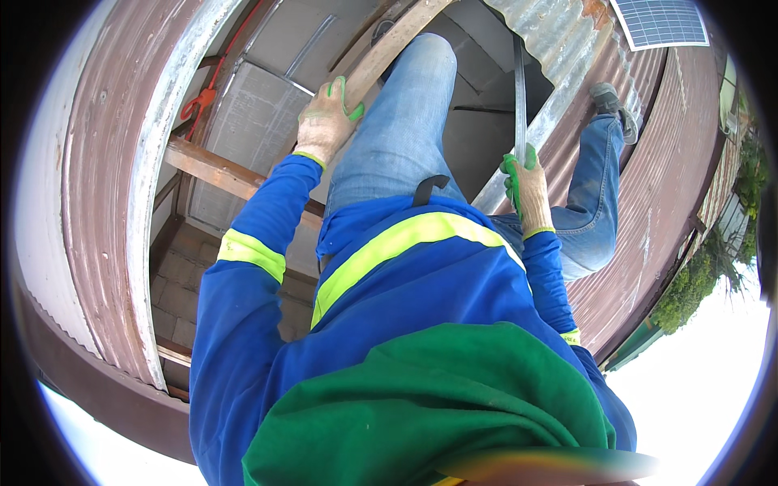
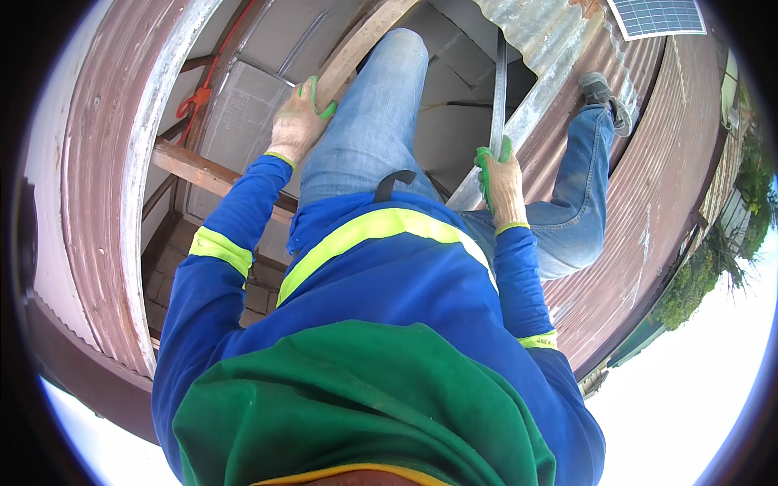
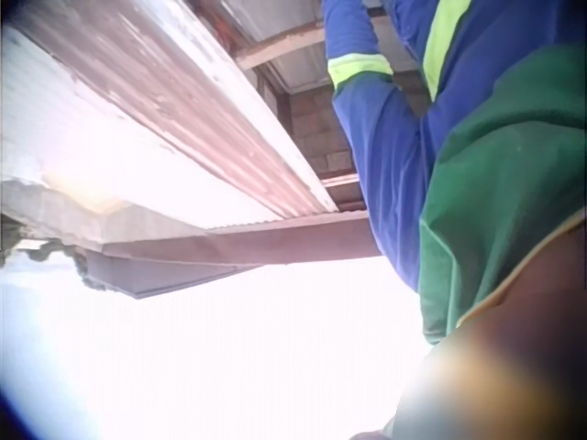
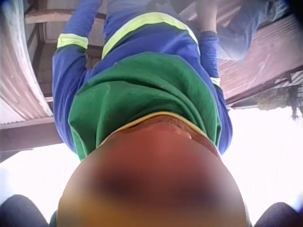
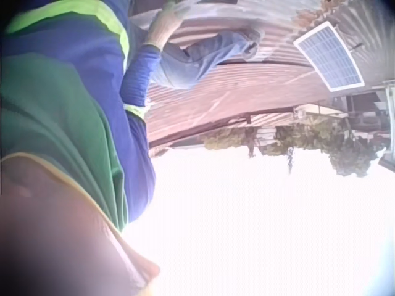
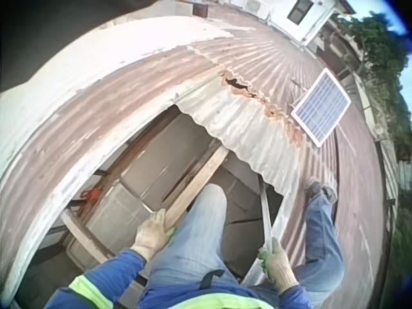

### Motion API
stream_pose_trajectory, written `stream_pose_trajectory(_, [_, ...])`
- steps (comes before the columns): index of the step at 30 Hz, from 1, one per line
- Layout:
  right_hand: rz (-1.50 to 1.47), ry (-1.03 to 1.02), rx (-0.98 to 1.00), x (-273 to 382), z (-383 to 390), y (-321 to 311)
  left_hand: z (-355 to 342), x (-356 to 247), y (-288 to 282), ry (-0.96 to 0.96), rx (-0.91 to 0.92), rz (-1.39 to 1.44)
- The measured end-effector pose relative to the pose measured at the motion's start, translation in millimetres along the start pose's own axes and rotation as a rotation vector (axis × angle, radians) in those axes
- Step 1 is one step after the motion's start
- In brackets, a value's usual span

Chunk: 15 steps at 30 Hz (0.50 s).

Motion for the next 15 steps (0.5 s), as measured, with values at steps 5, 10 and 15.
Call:
stream_pose_trajectory(5, [0.062, 0.049, 0.015, -5, 62, -26, 0, 1, 3, -0.034, 0.043, -0.004])
stream_pose_trajectory(10, [0.045, 0.088, 0.019, -17, 110, -46, 0, -1, 0, -0.026, 0.023, -0.016])
stream_pose_trajectory(15, [-0.034, 0.197, 0.037, -31, 165, -67, 0, 1, 0, -0.02, -0.021, 0.015])
Point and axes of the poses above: each hand's wrist, its own z-axis away from the middle knuckle, its own y-axis out of the palm, x = y × z, the point moved 9 cm from there along -z, towards the middle knuckle, and after that the axes turned 12 degrees about z, right-handed, at the moved point
